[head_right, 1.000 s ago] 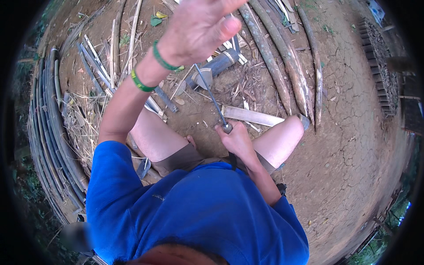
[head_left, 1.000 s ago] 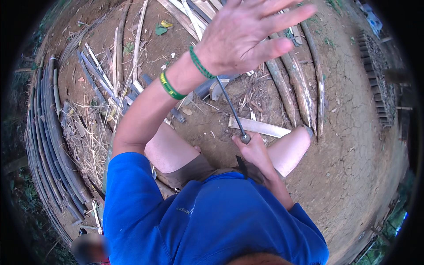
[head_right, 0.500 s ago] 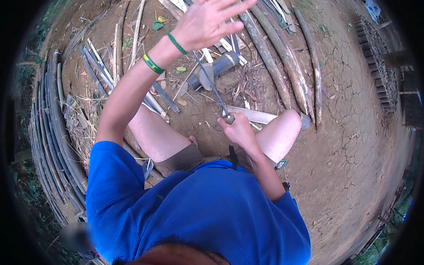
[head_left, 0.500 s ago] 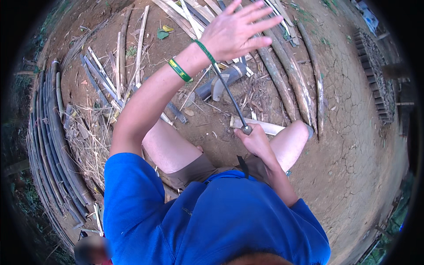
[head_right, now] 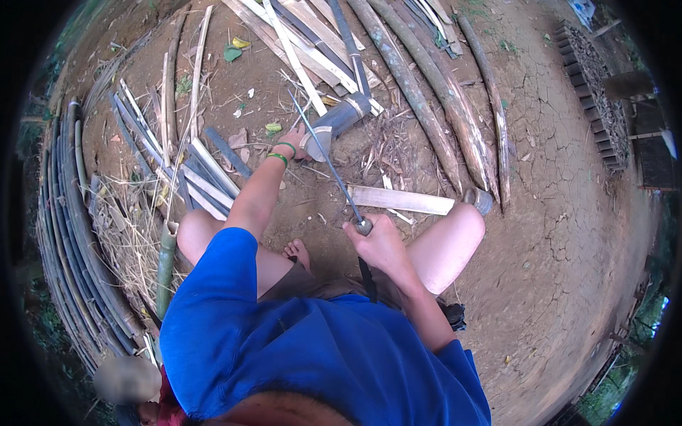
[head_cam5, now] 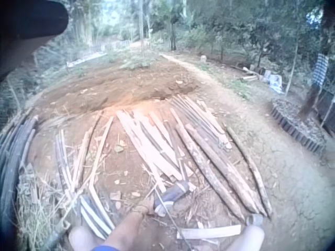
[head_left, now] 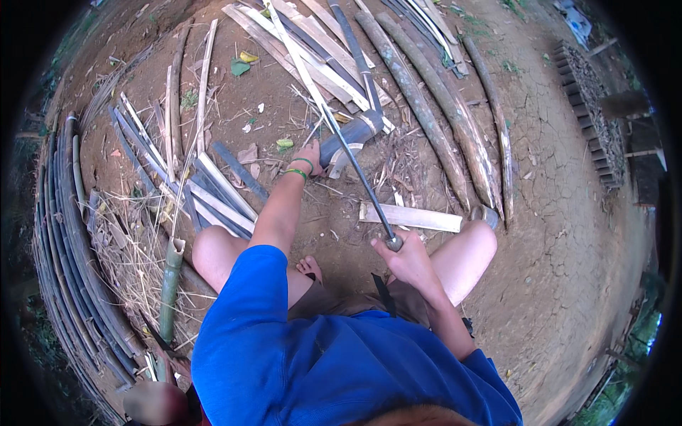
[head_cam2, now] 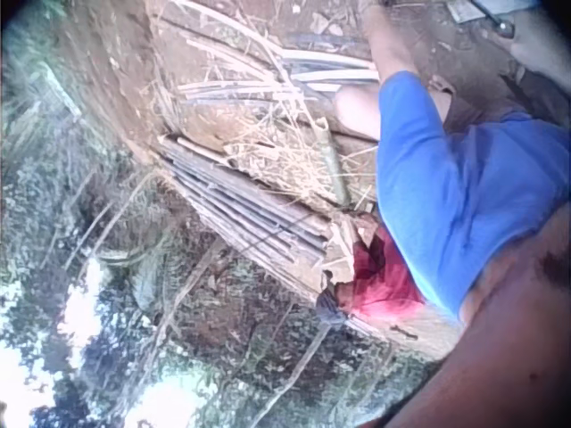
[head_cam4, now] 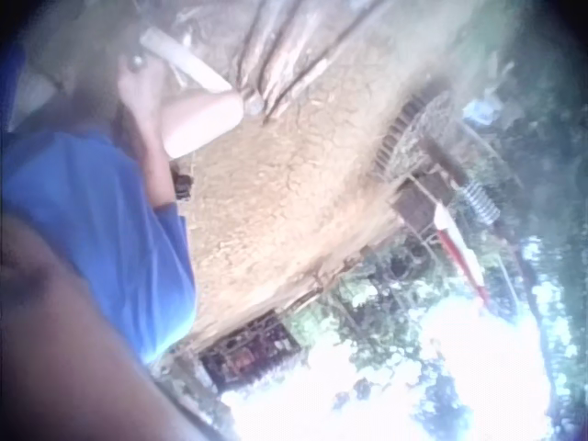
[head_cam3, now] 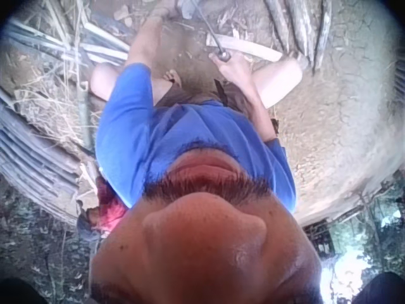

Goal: The person sits on the ground and uses a machete to split a piece of bamboo. They repeatedly strike the bamboo with the machete to separate it into smaller strips.

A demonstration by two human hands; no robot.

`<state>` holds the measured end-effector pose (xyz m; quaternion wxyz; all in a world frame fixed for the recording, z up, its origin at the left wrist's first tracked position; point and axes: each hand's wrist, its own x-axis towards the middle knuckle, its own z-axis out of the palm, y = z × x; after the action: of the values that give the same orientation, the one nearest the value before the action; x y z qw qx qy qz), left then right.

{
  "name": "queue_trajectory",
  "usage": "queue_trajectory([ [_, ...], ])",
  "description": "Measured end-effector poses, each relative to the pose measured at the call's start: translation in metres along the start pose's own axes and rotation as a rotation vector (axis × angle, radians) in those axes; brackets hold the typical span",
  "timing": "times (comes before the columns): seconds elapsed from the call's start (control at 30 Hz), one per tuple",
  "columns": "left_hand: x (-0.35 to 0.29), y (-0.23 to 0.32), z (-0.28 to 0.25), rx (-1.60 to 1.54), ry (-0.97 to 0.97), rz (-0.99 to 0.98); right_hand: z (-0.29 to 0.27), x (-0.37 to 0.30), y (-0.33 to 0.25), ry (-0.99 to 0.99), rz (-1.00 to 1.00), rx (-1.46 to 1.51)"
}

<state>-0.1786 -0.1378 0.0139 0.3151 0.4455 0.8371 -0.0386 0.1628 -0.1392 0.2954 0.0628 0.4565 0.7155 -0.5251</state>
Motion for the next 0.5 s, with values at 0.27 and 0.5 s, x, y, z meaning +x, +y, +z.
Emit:
queue_trajectory([
  [0.27,-0.018,-0.049,-0.06,-0.172,-0.027,-0.09,0.002,-0.003,0.007,0.003,-0.042,0.007],
  [0.5,-0.225,-0.071,-0.299,-0.341,0.803,0.126,0.003,-0.001,0.008,0.047,-0.117,0.022],
])
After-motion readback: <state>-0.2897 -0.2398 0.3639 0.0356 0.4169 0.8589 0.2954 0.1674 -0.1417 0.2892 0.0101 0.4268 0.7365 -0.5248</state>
